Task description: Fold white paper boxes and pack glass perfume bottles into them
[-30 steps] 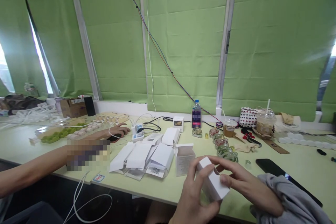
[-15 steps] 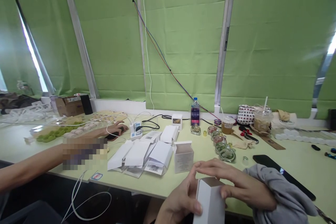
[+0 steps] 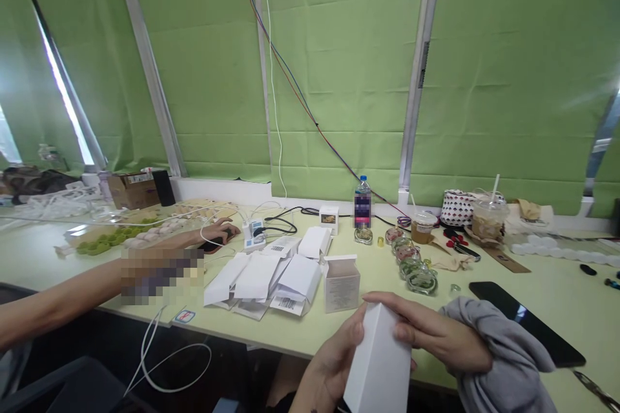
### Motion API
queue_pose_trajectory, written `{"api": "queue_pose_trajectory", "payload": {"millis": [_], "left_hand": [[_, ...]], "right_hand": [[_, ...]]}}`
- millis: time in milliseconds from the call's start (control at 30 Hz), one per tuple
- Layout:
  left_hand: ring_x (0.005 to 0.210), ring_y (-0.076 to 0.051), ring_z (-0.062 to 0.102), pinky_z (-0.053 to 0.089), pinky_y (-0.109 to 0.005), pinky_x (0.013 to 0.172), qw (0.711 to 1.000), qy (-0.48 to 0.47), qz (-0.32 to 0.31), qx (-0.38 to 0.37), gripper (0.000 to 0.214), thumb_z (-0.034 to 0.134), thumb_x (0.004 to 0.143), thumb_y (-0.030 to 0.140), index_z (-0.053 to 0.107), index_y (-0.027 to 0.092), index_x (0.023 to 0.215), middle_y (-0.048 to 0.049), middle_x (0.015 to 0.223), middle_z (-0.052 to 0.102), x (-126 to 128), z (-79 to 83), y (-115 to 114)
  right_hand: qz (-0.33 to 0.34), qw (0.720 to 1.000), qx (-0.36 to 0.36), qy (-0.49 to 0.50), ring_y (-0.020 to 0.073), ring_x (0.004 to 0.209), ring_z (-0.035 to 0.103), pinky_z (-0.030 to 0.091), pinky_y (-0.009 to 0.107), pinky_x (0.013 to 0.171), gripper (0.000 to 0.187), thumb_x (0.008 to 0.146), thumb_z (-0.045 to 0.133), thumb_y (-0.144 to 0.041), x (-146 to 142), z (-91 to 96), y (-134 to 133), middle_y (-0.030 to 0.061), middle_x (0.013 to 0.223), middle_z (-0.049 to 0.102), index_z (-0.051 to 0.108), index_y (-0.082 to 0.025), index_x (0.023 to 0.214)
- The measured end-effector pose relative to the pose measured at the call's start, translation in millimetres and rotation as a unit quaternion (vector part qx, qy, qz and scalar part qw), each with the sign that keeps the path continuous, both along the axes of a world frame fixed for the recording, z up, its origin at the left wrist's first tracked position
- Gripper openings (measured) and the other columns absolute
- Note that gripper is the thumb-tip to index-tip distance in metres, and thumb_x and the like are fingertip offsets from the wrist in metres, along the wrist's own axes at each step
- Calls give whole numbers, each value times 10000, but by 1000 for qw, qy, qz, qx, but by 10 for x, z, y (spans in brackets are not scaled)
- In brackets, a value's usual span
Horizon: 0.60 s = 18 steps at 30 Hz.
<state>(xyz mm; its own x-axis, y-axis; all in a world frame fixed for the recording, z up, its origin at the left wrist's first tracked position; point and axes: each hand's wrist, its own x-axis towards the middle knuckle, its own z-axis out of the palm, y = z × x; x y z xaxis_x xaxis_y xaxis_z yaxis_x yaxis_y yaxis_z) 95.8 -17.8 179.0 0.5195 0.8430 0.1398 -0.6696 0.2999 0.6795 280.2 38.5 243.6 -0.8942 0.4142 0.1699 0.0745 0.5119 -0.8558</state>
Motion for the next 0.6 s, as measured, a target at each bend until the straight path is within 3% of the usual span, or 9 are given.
{"api": "queue_pose_trajectory", "payload": {"millis": [100,167,300,400,500,600], "left_hand": [[852,-274,671,461,-355,779,999,30,-3,-44,850,697,646,654,459,162,1297,-130,1039,677,23,25,15],[869,-292,665,475,-379,777,996,65,16,-63,808,537,739,719,497,102,1259,-168,1012,679,17,69,12],[922,-266,638,502,-362,747,966,183,179,-33,634,354,864,670,537,136,1155,-139,1002,667,-88,172,-35],[879,-228,615,509,-337,732,910,303,281,18,617,355,843,700,531,168,1102,-99,987,640,-175,220,-98],[884,-235,593,507,-365,764,848,426,306,72,695,503,790,666,407,209,1305,-97,1078,608,-164,222,-178],[1025,-296,557,454,-408,880,746,551,355,116,956,733,664,501,223,282,1443,-106,1310,500,-53,191,-241]], "right_hand": [[-40,996,-80,3,171,754,544,463,270,650,534,906,404,-624,-8,-37,38,38,967,551,424,-296,1326],[-72,991,-110,16,154,716,511,435,251,631,512,902,429,-616,-8,-62,92,7,893,515,390,-312,1312],[-146,967,-203,50,148,787,507,402,225,659,478,891,490,-585,7,-118,208,-7,957,493,349,-341,1277],[-173,950,-252,66,134,724,488,375,204,609,488,869,518,-596,14,-162,249,-24,884,474,351,-340,1250],[-190,951,-235,63,142,709,480,377,212,604,482,880,489,-601,1,-196,253,-30,826,469,343,-339,1258],[-210,964,-156,47,157,723,474,376,233,626,427,915,423,-589,-32,-191,233,-22,828,491,371,-317,1241]]}}
